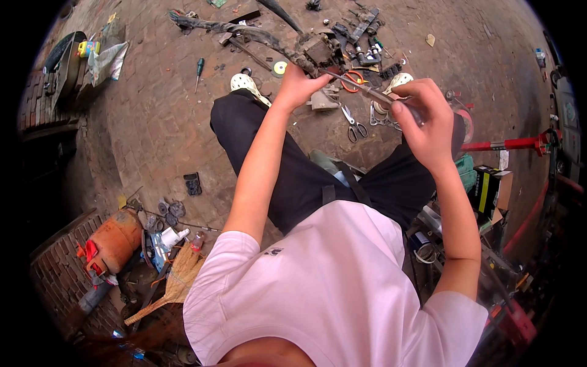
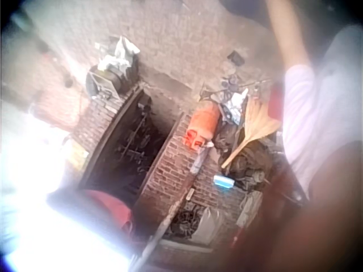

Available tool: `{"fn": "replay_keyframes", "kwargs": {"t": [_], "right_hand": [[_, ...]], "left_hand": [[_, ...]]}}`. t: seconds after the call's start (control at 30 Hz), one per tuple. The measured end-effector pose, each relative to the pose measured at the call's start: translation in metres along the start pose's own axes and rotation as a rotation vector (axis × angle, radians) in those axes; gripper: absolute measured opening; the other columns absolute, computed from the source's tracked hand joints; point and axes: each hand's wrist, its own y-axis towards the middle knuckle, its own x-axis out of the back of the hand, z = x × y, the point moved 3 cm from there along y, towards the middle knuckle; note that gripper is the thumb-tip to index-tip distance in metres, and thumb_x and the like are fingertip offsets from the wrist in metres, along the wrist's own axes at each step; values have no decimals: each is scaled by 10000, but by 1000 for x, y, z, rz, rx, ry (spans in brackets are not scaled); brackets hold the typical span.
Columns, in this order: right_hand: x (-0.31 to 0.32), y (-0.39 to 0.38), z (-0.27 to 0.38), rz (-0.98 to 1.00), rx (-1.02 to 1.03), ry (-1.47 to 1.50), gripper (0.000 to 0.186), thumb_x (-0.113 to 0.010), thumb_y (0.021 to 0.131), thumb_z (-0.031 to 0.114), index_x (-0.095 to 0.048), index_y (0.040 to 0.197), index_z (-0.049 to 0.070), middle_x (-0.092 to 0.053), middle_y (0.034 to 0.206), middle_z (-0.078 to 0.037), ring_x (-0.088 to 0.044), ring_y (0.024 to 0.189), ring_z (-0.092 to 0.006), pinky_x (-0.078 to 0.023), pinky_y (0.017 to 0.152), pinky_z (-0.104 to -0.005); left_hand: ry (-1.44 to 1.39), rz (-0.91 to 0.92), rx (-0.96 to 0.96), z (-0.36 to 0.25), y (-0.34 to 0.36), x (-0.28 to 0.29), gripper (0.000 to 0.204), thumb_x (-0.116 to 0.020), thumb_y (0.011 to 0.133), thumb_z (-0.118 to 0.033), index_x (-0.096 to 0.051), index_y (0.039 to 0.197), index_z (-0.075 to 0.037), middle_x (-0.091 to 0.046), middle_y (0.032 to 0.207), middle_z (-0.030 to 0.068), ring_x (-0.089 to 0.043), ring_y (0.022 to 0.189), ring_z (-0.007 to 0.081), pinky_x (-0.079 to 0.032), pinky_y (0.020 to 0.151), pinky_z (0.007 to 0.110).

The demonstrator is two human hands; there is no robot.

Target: The person sits on the floor and uses a screwdriver to pry and scrape a dirty mechanical component with attached cables. They repeatedly reposition the part and apply the tool to different areas, occasionally picking up small pieces from the floor.

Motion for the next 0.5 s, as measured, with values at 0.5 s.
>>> {"fn": "replay_keyframes", "kwargs": {"t": [0.5], "right_hand": [[4, 11, -17, 105, -654, 683, 301, -531, 969, 225, -537, 1187, 16, -648, 849, -67, -544, 766, -42, -466, 584, -161]], "left_hand": [[67, 39, -21, 12, -1, -7, 666, -753, 667, -129, -467, 1259, -23, -522, 1210, 176, -517, 1150, 338, -416, 977, 388]]}}
